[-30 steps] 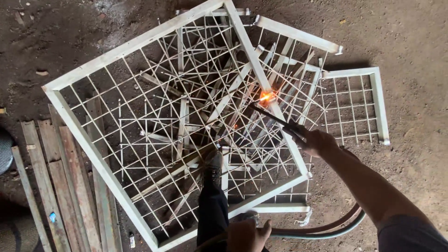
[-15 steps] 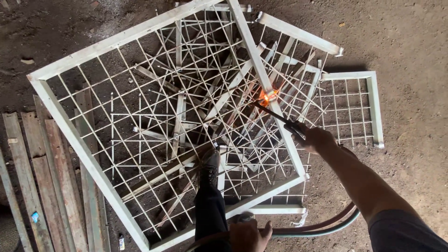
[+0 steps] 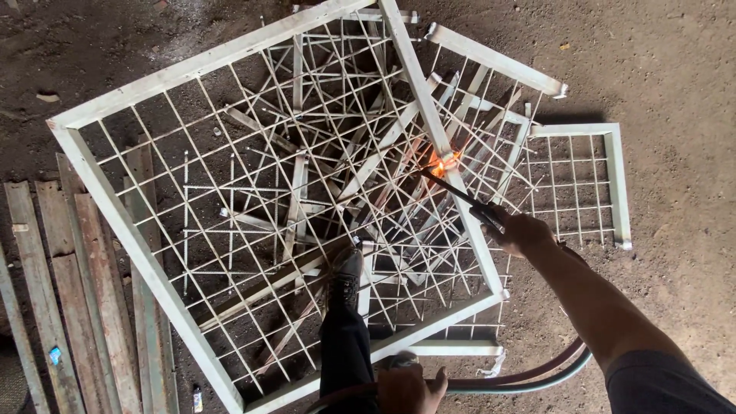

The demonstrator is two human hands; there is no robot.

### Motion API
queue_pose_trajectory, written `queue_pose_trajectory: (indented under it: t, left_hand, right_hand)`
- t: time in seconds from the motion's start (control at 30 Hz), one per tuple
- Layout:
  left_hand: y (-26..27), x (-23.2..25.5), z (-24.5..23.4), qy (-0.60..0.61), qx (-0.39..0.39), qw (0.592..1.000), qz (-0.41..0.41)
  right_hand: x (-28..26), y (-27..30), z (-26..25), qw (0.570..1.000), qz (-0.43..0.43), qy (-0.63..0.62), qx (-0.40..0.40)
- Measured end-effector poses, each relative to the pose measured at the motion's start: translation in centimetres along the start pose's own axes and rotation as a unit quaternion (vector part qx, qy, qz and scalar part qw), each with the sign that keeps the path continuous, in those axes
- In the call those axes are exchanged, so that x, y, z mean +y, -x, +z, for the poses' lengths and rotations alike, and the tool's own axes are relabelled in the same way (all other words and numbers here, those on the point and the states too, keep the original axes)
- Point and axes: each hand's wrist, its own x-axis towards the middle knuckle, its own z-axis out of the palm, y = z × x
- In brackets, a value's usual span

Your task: The recorder uses a gas torch to weld or cut metal mesh frames in a workshop.

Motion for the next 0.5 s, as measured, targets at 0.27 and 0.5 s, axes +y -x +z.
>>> queue_pose_trajectory:
  t: [0.27, 0.5]
  left_hand:
    - [-0.1, -1.0, 2.3, 0.007, -0.044, 0.999, -0.030]
    - [0.1, -1.5, 2.9, 0.003, -0.042, 0.999, -0.001]
  right_hand:
    - [0.0, -0.6, 0.1, 1.000, -0.002, -0.004, 0.003]
    - [-0.3, -0.1, -0.3, 1.000, -0.006, -0.008, 0.000]
